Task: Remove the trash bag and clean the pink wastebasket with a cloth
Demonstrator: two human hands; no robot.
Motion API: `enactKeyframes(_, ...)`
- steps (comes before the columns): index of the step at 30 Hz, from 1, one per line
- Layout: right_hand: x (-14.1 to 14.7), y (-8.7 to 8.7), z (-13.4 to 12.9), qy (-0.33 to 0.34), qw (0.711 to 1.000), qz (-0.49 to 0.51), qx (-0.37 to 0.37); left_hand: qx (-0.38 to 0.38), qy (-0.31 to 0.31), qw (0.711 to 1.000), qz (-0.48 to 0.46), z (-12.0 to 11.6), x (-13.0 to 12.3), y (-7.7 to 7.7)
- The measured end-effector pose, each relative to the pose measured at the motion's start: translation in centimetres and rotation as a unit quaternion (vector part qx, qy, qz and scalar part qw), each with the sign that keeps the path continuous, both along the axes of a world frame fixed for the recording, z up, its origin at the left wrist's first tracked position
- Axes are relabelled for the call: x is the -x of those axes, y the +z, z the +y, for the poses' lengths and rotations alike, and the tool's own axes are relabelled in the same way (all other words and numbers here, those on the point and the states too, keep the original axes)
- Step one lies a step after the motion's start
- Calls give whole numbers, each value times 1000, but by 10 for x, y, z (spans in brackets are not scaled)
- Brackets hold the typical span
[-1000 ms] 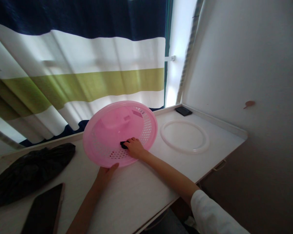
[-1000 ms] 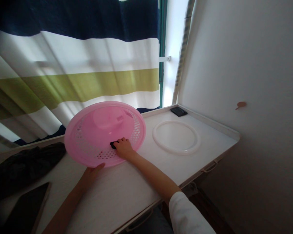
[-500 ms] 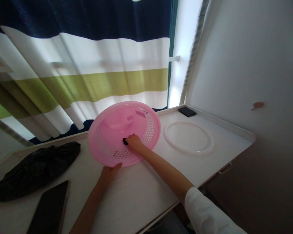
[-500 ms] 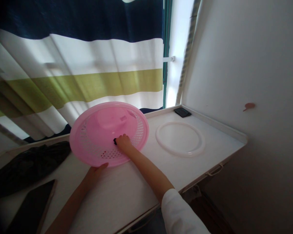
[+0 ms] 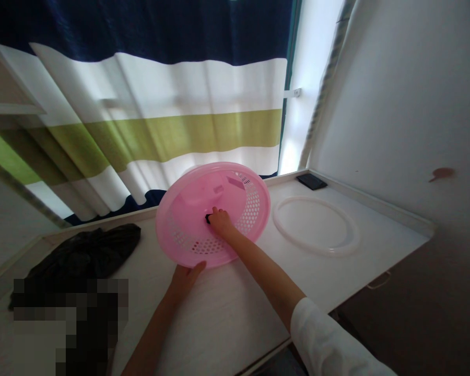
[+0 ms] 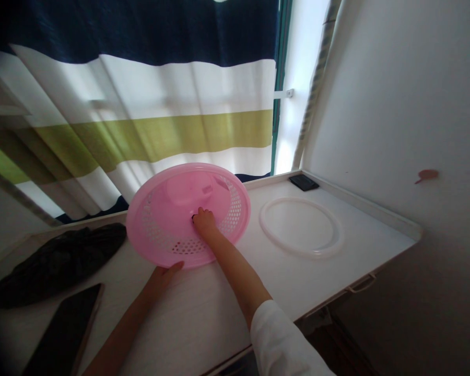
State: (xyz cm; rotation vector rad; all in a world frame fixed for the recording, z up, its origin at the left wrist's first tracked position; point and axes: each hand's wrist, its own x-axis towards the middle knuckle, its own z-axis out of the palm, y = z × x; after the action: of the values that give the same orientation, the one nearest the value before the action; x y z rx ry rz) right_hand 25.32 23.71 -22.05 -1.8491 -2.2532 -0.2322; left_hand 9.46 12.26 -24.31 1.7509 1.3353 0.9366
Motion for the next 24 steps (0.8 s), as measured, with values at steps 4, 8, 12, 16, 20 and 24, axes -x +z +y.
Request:
enactKeyframes(4,0,5,4,18,1000,-23,8,-30,-21,999,-4,3,2,-4)
enactKeyframes(8,0,11,3,42,998,-49,22,-29,-36,999,-14,1,3,-3)
enactKeyframes(12,-1,19,0,64,994,-74,55,-42,-38,998,-30,-2,2,-1)
enactKeyframes(16,-5,28,-6,110,982,-110,106,-42,-31,998,-38,-4,2,2)
enactKeyframes(20,-8,38,-17,161,966,-148,140,-45,-35,998,-41,-5,3,1)
enactKeyframes(24,-7,48,-28,198,951,-177,161,-33,-27,999,-33,-5,4,-2)
